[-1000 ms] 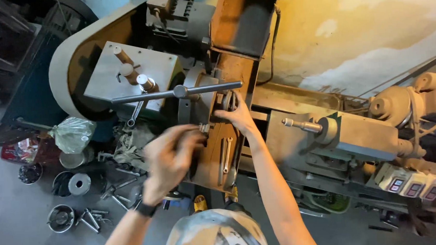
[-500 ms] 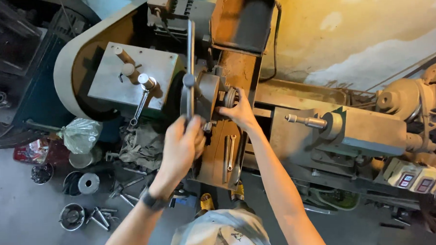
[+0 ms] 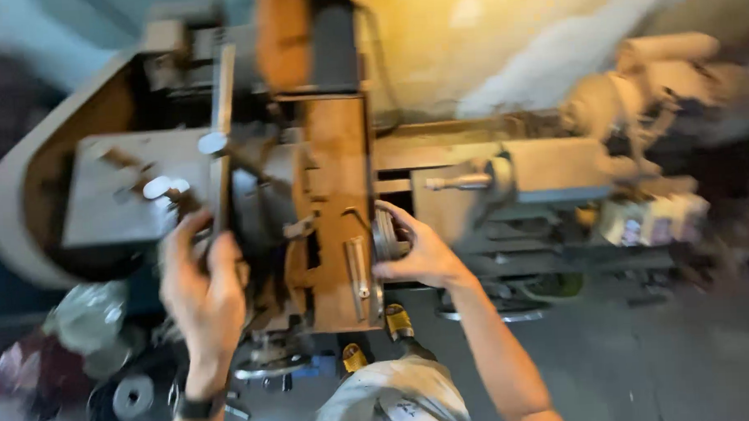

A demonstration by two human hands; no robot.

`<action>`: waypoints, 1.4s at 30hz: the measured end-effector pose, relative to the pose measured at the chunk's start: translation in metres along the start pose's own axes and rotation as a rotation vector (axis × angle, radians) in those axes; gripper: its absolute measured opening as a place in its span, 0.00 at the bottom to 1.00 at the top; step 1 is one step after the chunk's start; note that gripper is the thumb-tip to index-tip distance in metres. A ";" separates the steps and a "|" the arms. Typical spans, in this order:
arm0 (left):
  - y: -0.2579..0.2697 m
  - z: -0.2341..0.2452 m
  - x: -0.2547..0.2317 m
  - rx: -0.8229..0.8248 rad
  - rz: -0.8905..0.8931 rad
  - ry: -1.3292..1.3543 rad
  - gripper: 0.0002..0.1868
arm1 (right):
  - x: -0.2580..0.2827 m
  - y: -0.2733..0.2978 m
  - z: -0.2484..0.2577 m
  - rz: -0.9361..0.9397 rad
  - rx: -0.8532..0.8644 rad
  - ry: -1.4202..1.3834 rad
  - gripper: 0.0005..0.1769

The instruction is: The person operates a metal lathe, using a wrench to tighten the chuck and a dial indicator to measure runout. They wipe the chuck with a cloth and repeatedly rotate the chuck while monitoring the indicator to check alignment.

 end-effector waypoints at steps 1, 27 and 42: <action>0.005 -0.009 0.004 0.036 -0.007 0.015 0.14 | 0.024 0.013 0.025 -0.008 -0.037 0.011 0.59; -0.057 -0.094 -0.036 0.339 -1.223 -0.538 0.13 | 0.134 0.060 0.171 0.483 -0.492 0.971 0.37; -0.270 -0.055 0.097 0.506 0.289 0.390 0.17 | -0.052 -0.127 -0.117 0.043 -0.332 -0.036 0.44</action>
Point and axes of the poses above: each hand's wrist, its own y-axis away from the middle knuckle, its own z-axis out of the back of the hand, x = y × z, the point moved 5 cm from there along -y, towards the middle knuckle, and after that the axes turned 1 degree about -x, right-handed, at the moved point
